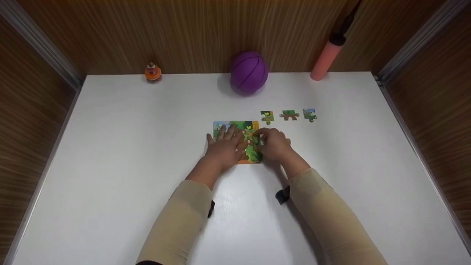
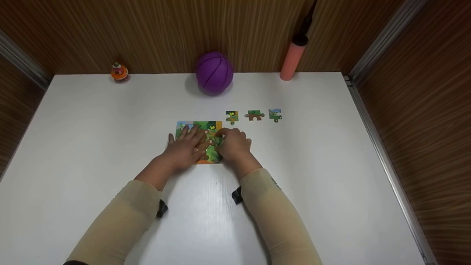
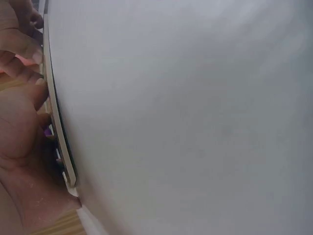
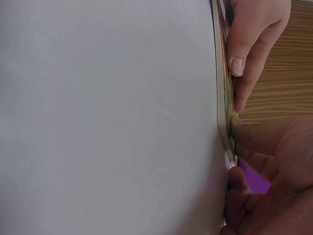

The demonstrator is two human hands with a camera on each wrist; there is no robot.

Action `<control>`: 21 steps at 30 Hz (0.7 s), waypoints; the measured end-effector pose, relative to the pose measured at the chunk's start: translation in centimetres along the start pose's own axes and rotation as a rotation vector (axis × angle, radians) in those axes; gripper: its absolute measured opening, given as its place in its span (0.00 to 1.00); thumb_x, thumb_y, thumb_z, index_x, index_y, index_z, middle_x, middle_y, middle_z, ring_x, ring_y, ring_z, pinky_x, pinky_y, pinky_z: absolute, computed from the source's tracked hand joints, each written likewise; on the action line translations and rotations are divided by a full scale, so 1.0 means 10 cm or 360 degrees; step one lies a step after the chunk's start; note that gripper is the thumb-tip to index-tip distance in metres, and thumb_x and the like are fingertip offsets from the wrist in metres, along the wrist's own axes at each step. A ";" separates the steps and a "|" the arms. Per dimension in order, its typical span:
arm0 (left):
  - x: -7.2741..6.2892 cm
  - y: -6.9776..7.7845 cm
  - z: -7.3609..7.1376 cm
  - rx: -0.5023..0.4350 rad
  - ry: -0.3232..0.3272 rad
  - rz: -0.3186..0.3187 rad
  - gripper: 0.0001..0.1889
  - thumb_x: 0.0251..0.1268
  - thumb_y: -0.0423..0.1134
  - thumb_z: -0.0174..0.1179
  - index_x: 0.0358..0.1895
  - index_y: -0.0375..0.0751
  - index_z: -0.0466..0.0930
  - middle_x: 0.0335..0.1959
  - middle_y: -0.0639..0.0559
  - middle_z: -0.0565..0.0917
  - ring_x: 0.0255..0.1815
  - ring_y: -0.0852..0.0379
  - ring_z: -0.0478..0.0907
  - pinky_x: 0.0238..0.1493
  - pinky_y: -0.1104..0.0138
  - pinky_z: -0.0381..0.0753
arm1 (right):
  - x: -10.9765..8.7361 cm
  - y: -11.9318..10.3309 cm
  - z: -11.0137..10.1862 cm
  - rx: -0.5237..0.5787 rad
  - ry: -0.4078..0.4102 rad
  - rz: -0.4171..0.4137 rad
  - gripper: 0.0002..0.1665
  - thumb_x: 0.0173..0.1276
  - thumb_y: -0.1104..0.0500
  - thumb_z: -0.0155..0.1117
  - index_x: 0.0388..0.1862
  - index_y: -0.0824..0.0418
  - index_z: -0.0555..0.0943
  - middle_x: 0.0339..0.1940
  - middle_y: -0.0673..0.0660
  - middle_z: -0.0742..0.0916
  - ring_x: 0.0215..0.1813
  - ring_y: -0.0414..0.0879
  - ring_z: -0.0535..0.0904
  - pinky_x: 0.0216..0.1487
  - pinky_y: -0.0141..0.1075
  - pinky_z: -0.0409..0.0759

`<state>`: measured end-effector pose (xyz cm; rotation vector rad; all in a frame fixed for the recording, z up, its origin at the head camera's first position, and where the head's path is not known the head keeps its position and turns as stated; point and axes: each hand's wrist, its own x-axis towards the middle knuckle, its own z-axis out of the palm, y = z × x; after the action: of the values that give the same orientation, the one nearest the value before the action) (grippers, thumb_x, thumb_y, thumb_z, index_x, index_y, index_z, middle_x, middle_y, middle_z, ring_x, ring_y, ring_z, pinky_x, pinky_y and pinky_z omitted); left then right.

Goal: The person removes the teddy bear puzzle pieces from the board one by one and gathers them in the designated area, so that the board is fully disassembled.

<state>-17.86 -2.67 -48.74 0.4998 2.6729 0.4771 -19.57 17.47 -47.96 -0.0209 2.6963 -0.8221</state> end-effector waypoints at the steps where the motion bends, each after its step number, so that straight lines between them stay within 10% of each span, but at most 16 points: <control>1: 0.00 0.00 0.00 0.0000 -0.0012 -0.0009 0.38 0.86 0.63 0.41 0.89 0.56 0.43 0.89 0.49 0.37 0.88 0.43 0.29 0.79 0.29 0.33 | 0.00 0.00 0.00 -0.0009 0.0002 -0.0007 0.25 0.72 0.59 0.73 0.67 0.54 0.83 0.51 0.59 0.85 0.55 0.57 0.77 0.63 0.60 0.68; 21: 0.05 0.01 0.03 0.0012 -0.0061 -0.0067 0.39 0.86 0.64 0.36 0.89 0.55 0.37 0.89 0.53 0.33 0.87 0.45 0.24 0.79 0.32 0.27 | -0.05 0.06 0.06 0.0203 0.0113 -0.0061 0.24 0.70 0.63 0.74 0.63 0.54 0.83 0.53 0.59 0.84 0.55 0.56 0.76 0.65 0.60 0.64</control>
<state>-18.12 -2.32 -49.10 0.4491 2.6440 0.4408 -18.88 17.70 -48.57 -0.0145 2.7108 -1.0236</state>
